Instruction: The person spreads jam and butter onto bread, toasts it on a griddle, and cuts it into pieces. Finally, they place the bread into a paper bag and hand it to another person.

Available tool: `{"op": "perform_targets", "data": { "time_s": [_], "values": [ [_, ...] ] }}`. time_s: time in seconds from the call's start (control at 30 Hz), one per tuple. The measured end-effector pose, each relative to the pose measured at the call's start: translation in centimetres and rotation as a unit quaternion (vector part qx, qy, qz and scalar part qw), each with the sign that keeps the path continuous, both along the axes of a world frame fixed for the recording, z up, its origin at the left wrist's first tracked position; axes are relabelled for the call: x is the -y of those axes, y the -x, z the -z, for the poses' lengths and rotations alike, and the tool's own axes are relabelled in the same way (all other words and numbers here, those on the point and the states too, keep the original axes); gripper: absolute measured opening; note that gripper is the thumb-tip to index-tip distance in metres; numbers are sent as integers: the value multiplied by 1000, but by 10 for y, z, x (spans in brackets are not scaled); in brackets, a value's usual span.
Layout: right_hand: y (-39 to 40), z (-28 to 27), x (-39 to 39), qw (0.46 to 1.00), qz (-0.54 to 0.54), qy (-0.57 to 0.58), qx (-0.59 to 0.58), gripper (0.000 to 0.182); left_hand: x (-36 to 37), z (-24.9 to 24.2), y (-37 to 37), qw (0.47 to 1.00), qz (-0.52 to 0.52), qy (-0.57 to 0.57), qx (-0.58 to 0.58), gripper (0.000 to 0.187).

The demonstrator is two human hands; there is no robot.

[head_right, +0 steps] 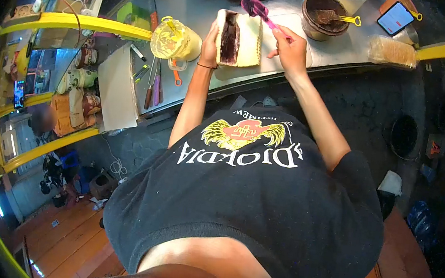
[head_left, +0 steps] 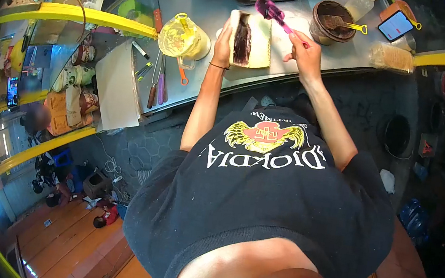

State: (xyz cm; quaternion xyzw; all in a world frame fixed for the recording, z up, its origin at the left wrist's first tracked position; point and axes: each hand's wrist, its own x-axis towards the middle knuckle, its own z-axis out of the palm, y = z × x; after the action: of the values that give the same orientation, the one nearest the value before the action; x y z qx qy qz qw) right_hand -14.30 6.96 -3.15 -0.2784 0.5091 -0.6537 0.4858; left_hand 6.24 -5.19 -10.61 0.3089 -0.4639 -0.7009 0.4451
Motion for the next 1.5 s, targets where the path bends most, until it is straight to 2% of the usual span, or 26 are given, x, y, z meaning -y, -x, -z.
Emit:
{"op": "perform_targets", "data": {
  "time_s": [0.07, 0.1, 0.17, 0.2, 0.23, 0.27, 0.3, 0.33, 0.37, 0.4, 0.47, 0.5, 0.57, 0.67, 0.73, 0.8, 0.87, 0.93, 0.97, 1.0, 1.07, 1.13, 1.23, 1.3, 1.4, 1.5],
  "values": [
    [12, 24, 4, 998, -47, 18, -33, 32, 6, 20, -15, 963, 56, -170, -203, 42],
    [16, 36, 10, 991, -91, 25, -99, 31, -3, 9, -16, 944, 59, -197, -256, 39],
    [24, 48, 21, 961, -161, -5, -223, 31, -3, 29, -20, 934, 37, -213, -285, 40],
    [24, 56, 29, 961, -164, -7, -223, 31, -5, 37, -22, 922, 18, -228, -312, 41],
    [21, 63, 36, 936, -129, 101, -310, 30, -10, 32, -21, 909, 68, -223, -345, 43],
    [20, 71, 40, 892, -93, 207, -390, 29, -10, 27, -17, 908, 64, -224, -348, 43],
    [24, 69, 31, 904, -179, 133, -365, 29, -10, 24, -14, 917, 57, -226, -323, 44],
    [26, 68, 13, 903, -185, 132, -365, 29, -11, 20, -13, 925, 50, -229, -298, 45],
    [29, 64, -6, 888, -247, 126, -367, 28, -11, 14, -12, 912, 81, -241, -321, 47],
    [32, 58, -20, 868, -310, 121, -368, 27, -7, 18, -12, 919, 67, -248, -300, 47],
    [34, 50, -38, 881, -301, 107, -349, 26, -3, 32, -16, 915, 60, -254, -307, 47],
    [38, 47, -36, 906, -322, -9, -275, 26, -5, 26, -15, 915, 57, -252, -310, 47],
    [42, 40, -13, 918, -297, -3, -264, 27, -17, 8, -14, 927, 41, -214, -306, 46],
    [42, 51, 35, 939, -206, 49, -272, 28, -19, 14, -17, 920, 71, -187, -336, 45],
    [47, 61, 47, 941, -205, 49, -265, 29, -20, 13, -15, 932, 48, -197, -301, 44],
    [60, 67, 46, 884, -346, 50, -311, 29, -19, 16, -14, 933, 31, -198, -298, 43],
    [63, 65, 25, 856, -433, 25, -282, 28, -18, 13, -14, 921, 30, -236, -308, 43],
    [59, 47, 16, 869, -424, 14, -254, 28, -12, 20, -13, 911, 12, -269, -312, 42],
    [57, 47, 19, 893, -384, 22, -234, 28, -12, 21, -13, 916, 9, -253, -311, 41],
    [56, 44, 23, 893, -382, 21, -236, 28, -11, 23, -15, 903, 36, -254, -345, 40],
    [58, 39, 43, 923, -277, 34, -266, 28, -13, 18, -16, 908, 48, -232, -346, 40],
    [64, 34, 59, 903, -234, 66, -353, 29, -16, 13, -15, 921, 37, -220, -319, 41],
    [73, 30, 58, 852, -365, 64, -370, 27, -12, 21, -15, 923, 42, -209, -321, 43],
    [71, 26, 43, 814, -455, 40, -358, 27, -9, 30, -17, 911, 40, -270, -308, 43],
    [72, 7, 39, 841, -430, 17, -328, 26, -12, 20, -13, 920, 20, -251, -301, 42],
    [82, -5, 54, 882, -337, 34, -328, 27, -16, 11, -12, 929, 16, -224, -294, 43]
  ]
}}
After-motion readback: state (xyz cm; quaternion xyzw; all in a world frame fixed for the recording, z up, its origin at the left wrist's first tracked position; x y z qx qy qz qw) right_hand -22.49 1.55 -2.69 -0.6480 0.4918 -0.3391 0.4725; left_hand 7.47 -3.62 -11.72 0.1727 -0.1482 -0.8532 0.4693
